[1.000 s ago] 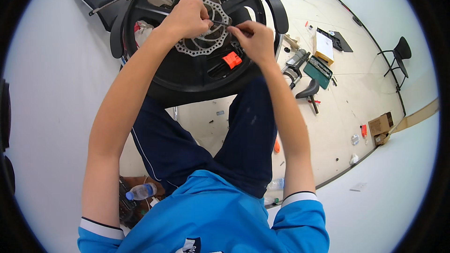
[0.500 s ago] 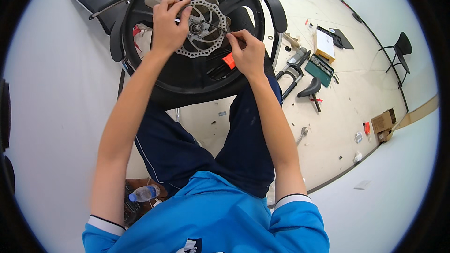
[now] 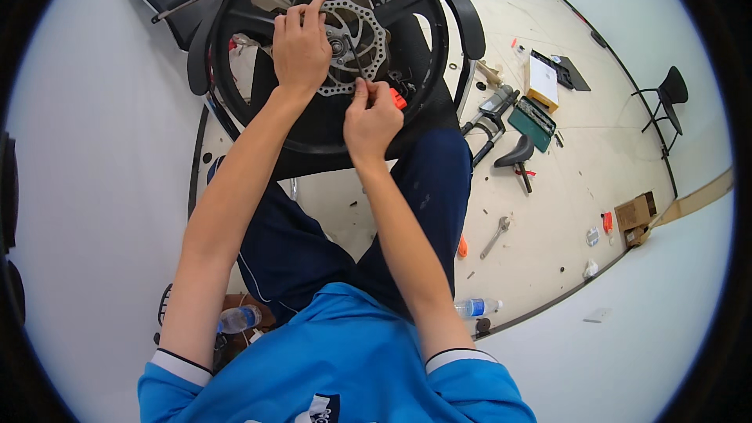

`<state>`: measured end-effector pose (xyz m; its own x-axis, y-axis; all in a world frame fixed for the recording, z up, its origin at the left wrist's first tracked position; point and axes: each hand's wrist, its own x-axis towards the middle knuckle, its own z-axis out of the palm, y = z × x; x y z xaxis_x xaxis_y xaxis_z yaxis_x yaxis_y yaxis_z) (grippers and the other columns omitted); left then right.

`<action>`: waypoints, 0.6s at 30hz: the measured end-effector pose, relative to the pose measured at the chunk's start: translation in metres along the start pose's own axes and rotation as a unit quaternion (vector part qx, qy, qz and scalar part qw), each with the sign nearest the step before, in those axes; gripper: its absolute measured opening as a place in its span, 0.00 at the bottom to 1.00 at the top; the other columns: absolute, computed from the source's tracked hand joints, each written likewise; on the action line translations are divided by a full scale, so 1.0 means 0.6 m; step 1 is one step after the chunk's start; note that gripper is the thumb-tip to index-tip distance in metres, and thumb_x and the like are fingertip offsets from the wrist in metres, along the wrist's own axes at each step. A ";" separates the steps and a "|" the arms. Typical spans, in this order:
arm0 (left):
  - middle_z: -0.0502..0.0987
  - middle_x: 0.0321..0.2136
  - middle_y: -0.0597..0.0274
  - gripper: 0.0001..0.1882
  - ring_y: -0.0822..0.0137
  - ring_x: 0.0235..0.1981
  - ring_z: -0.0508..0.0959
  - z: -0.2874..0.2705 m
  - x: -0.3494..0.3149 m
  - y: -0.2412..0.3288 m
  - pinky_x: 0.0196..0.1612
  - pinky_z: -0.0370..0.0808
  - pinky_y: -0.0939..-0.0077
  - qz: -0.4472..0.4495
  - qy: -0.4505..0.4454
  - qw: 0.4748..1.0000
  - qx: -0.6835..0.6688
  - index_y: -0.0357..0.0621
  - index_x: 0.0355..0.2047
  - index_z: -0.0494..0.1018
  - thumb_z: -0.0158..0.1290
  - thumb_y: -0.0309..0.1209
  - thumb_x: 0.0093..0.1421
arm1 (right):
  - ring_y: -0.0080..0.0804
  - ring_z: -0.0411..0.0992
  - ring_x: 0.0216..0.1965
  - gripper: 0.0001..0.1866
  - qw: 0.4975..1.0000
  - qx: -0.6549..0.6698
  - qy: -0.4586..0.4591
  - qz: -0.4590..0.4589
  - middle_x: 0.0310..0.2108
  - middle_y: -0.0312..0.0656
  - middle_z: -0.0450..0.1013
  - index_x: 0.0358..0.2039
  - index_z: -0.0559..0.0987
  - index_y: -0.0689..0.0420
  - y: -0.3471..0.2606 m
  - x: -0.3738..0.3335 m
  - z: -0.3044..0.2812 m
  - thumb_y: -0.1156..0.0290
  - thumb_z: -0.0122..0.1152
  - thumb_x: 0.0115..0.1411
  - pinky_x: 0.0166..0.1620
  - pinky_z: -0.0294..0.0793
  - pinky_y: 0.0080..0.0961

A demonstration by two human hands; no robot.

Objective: The person assembles scooter parts on the floor, attaching a brake disc to a wheel hub and then assembling a handlebar grip with a throttle cable. They use their hands to align and secure components.

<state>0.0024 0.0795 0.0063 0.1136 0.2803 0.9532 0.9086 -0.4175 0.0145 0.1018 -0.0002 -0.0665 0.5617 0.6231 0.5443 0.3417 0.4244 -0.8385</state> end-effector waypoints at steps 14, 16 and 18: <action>0.79 0.38 0.47 0.15 0.54 0.37 0.80 -0.039 -0.045 -0.050 0.42 0.76 0.65 -0.294 0.071 0.920 -0.251 0.36 0.51 0.72 0.45 0.26 0.66 | 0.20 0.72 0.16 0.10 0.971 0.131 -0.166 0.110 0.18 0.40 0.76 0.28 0.75 0.64 -0.022 0.015 -0.024 0.72 0.61 0.64 0.21 0.69 0.17; 0.81 0.37 0.48 0.13 0.60 0.37 0.81 -0.044 -0.101 -0.062 0.42 0.76 0.69 -0.464 0.028 0.838 -0.288 0.33 0.46 0.73 0.43 0.24 0.66 | 0.21 0.72 0.16 0.10 0.961 0.148 -0.205 0.115 0.18 0.40 0.76 0.28 0.75 0.64 -0.022 0.025 -0.033 0.72 0.60 0.64 0.21 0.69 0.17; 0.81 0.34 0.46 0.12 0.51 0.38 0.81 -0.022 -0.164 -0.062 0.43 0.76 0.63 -0.461 -0.011 0.872 -0.167 0.33 0.42 0.74 0.46 0.22 0.60 | 0.22 0.72 0.17 0.10 0.949 0.160 -0.243 0.122 0.20 0.41 0.76 0.29 0.74 0.64 -0.019 0.035 -0.038 0.72 0.60 0.64 0.21 0.70 0.18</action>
<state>-0.0479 0.0560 -0.0843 -0.5923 0.6437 0.4846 0.4508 -0.2337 0.8615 0.1271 -0.0070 -0.0459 0.1537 0.9252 0.3470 -0.0449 0.3573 -0.9329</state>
